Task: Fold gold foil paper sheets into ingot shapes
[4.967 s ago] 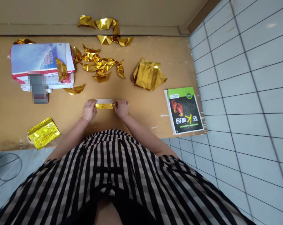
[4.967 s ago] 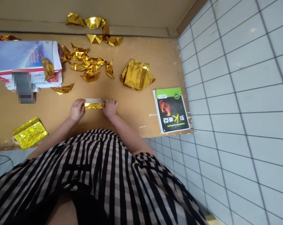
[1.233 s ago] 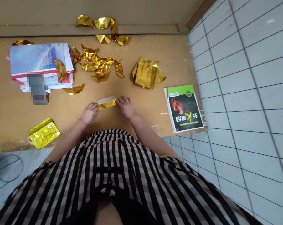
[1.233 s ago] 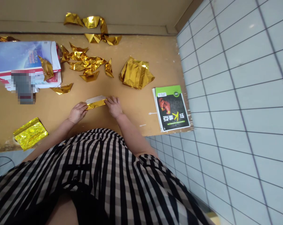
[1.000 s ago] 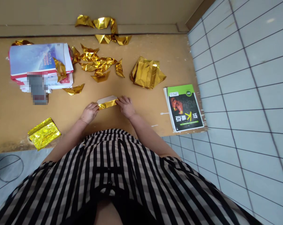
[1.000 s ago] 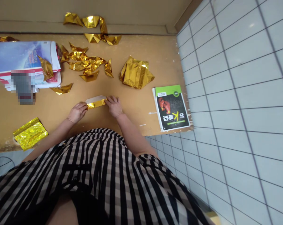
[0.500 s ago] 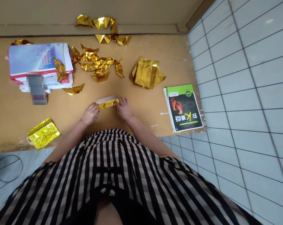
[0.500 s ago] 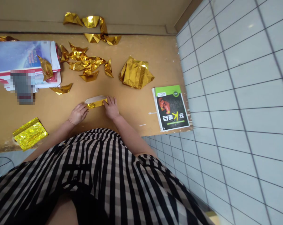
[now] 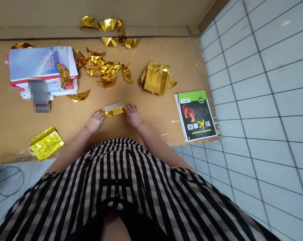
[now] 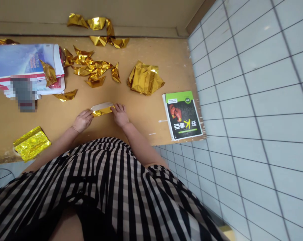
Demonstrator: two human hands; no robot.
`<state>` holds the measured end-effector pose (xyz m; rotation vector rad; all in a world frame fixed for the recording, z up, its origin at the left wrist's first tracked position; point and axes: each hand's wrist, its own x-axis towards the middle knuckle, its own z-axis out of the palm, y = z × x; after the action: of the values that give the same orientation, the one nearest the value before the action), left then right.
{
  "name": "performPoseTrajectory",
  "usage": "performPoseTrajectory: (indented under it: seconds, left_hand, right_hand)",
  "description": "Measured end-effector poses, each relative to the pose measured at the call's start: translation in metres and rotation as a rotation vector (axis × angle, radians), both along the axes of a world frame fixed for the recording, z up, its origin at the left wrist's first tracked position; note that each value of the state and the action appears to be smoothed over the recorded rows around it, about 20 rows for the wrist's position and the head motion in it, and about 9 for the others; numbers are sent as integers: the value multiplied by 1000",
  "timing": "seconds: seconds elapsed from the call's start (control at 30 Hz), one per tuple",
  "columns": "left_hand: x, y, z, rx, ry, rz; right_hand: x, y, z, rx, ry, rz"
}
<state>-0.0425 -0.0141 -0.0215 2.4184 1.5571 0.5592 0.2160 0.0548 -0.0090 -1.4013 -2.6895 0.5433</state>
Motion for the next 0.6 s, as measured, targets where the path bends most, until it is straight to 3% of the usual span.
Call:
performPoseTrajectory:
  seconds: [0.27, 0.6]
  left_hand:
    - [6, 0, 8, 25, -5, -50]
    - [18, -7, 16, -36, -41, -64]
  right_hand:
    - [-9, -10, 1, 91, 20, -32]
    - [-47, -37, 18, -66, 8, 135]
